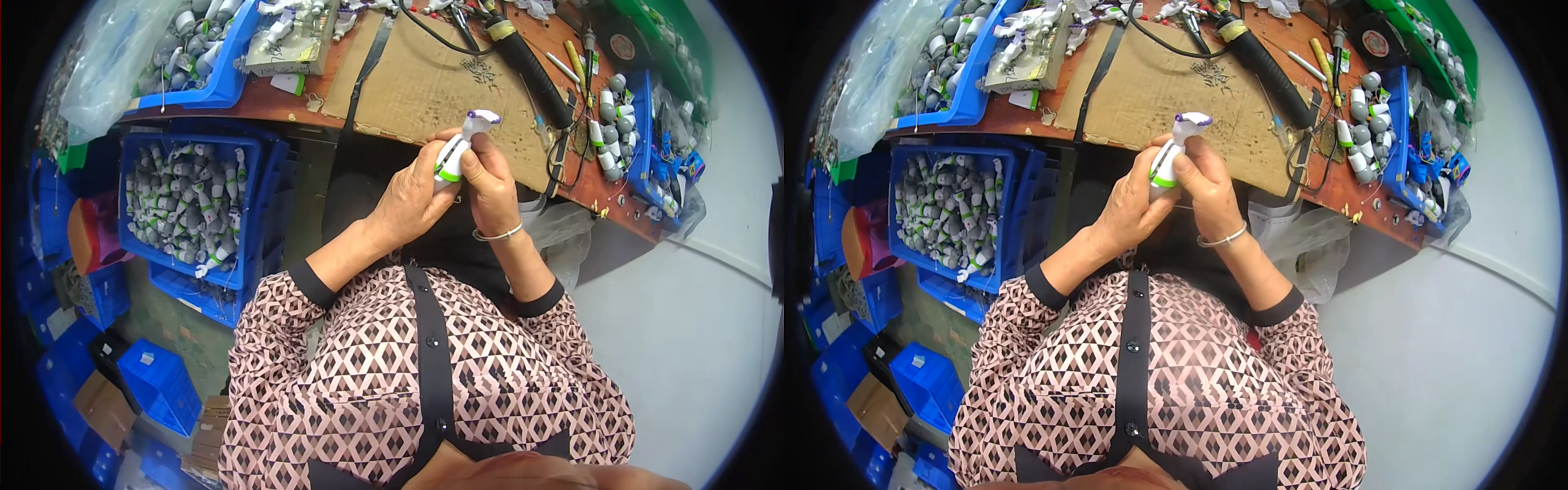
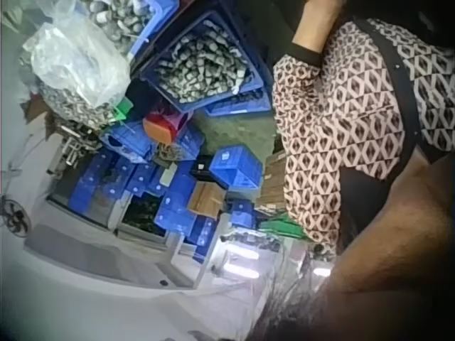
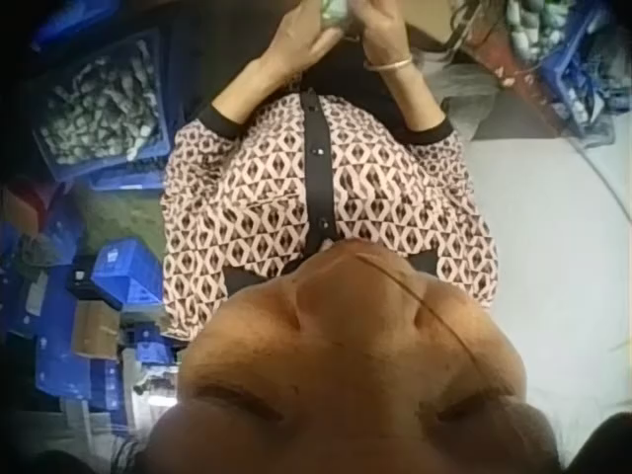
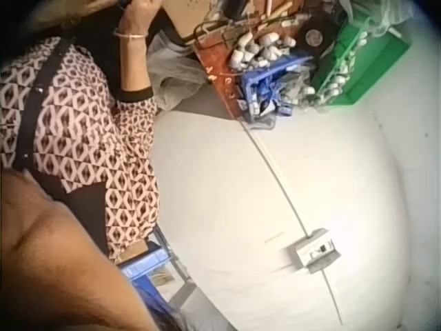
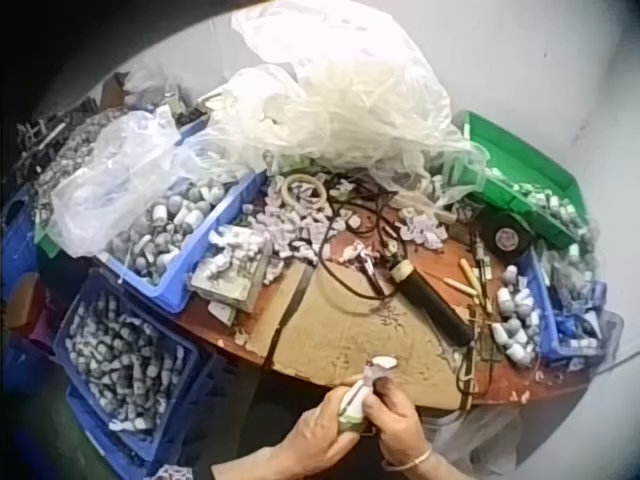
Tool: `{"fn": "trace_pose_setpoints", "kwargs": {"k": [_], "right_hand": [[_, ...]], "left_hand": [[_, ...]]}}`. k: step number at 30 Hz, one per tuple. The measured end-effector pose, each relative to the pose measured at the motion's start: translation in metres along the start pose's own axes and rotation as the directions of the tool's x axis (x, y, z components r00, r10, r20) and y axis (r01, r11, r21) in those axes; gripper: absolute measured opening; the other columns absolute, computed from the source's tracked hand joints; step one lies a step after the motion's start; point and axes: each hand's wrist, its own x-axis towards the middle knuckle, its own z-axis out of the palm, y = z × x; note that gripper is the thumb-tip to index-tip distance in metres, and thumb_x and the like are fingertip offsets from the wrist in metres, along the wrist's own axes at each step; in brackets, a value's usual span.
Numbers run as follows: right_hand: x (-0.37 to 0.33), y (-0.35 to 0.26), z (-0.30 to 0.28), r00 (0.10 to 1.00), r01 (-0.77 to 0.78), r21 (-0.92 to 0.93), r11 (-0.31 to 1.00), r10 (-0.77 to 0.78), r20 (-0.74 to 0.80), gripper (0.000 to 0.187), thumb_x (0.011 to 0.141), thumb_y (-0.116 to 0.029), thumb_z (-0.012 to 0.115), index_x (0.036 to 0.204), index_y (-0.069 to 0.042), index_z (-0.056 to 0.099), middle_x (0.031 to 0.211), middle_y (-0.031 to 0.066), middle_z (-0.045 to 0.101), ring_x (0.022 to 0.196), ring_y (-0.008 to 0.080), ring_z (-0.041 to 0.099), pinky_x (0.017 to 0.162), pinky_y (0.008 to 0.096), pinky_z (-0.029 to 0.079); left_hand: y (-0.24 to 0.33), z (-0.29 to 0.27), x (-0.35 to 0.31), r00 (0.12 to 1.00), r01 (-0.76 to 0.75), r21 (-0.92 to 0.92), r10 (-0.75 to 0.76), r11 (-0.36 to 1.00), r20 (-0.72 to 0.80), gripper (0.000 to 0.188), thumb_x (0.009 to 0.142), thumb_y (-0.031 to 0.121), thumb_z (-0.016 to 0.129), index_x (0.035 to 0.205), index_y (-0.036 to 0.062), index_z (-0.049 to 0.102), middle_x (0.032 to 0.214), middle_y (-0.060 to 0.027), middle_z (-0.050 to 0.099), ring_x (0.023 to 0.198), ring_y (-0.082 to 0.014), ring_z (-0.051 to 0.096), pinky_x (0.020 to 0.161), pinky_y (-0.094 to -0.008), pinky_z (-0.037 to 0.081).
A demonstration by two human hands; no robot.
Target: Assembling LED light bulbs by joining plastic housing parts and internal electronic components.
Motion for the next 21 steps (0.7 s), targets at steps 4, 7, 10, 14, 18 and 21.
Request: {"fn": "trace_pose_setpoints", "kwargs": {"k": [4,7,10,14,18,21], "right_hand": [[-0.001,0.0,-0.006,0.998,-0.05,0.001,0.999,0.05,0.04,0.041,0.095,-0.027,0.049,0.122,0.003,0.046,0.12,0.0145,0.054,0.111,0.0215,0.051,0.099,0.0338,0.037],[-0.002,-0.009,-0.004,0.991,-0.084,0.019,0.996,0.081,0.107,0.045,0.095,-0.029,0.049,0.126,0.003,0.043,0.122,0.0147,0.052,0.112,0.022,0.051,0.1,0.0344,0.036],[-0.005,-0.003,-0.006,0.99,-0.061,0.011,0.998,0.059,0.129,0.047,0.095,-0.029,0.05,0.128,0.003,0.041,0.123,0.0147,0.052,0.114,0.0223,0.049,0.1,0.0348,0.036],[-0.013,0.009,-0.009,0.997,-0.003,-0.018,1.0,0.004,0.077,0.046,0.093,-0.029,0.054,0.125,0.002,0.042,0.122,0.0148,0.052,0.114,0.0221,0.049,0.099,0.0347,0.036],[-0.017,0.012,-0.005,0.999,0.032,-0.041,0.999,-0.032,0.01,0.044,0.092,-0.029,0.055,0.123,0.001,0.044,0.121,0.0149,0.053,0.111,0.0219,0.051,0.098,0.0344,0.037],[-0.018,0.011,-0.01,0.999,-0.035,-0.06,0.998,0.034,-0.019,0.044,0.092,-0.03,0.055,0.123,0.0,0.045,0.118,0.0146,0.054,0.11,0.0226,0.051,0.098,0.0346,0.037]], "left_hand": [[-0.005,0.001,0.0,0.999,0.054,-0.018,-0.054,0.998,0.002,0.048,0.079,0.008,0.061,0.12,0.0003,0.037,0.102,-0.0245,0.056,0.092,-0.0437,0.057,0.074,-0.0444,0.048],[0.001,-0.005,0.0,0.984,0.156,-0.042,-0.152,0.987,0.089,0.051,0.08,0.009,0.061,0.124,0.001,0.037,0.111,-0.0218,0.055,0.098,-0.0403,0.058,0.078,-0.0411,0.048],[0.002,-0.004,0.001,0.99,0.12,-0.058,-0.114,0.991,0.087,0.049,0.08,0.009,0.062,0.122,0.0009,0.039,0.108,-0.022,0.055,0.097,-0.0412,0.057,0.076,-0.0415,0.048],[0.002,0.007,-0.002,0.998,0.053,0.035,-0.054,0.998,0.029,0.045,0.079,0.007,0.061,0.119,0.0007,0.04,0.101,-0.0221,0.057,0.091,-0.0415,0.058,0.073,-0.0431,0.049],[0.005,0.01,-0.003,0.999,0.039,0.115,-0.043,0.993,0.03,0.042,0.078,0.006,0.061,0.114,0.0003,0.041,0.095,-0.0223,0.058,0.086,-0.0407,0.06,0.069,-0.0441,0.05],[-0.003,0.007,-0.002,0.999,0.001,-0.047,0.001,0.999,0.043,0.041,0.078,0.007,0.062,0.112,-0.0009,0.041,0.091,-0.0233,0.058,0.082,-0.0403,0.06,0.067,-0.0444,0.05]]}}
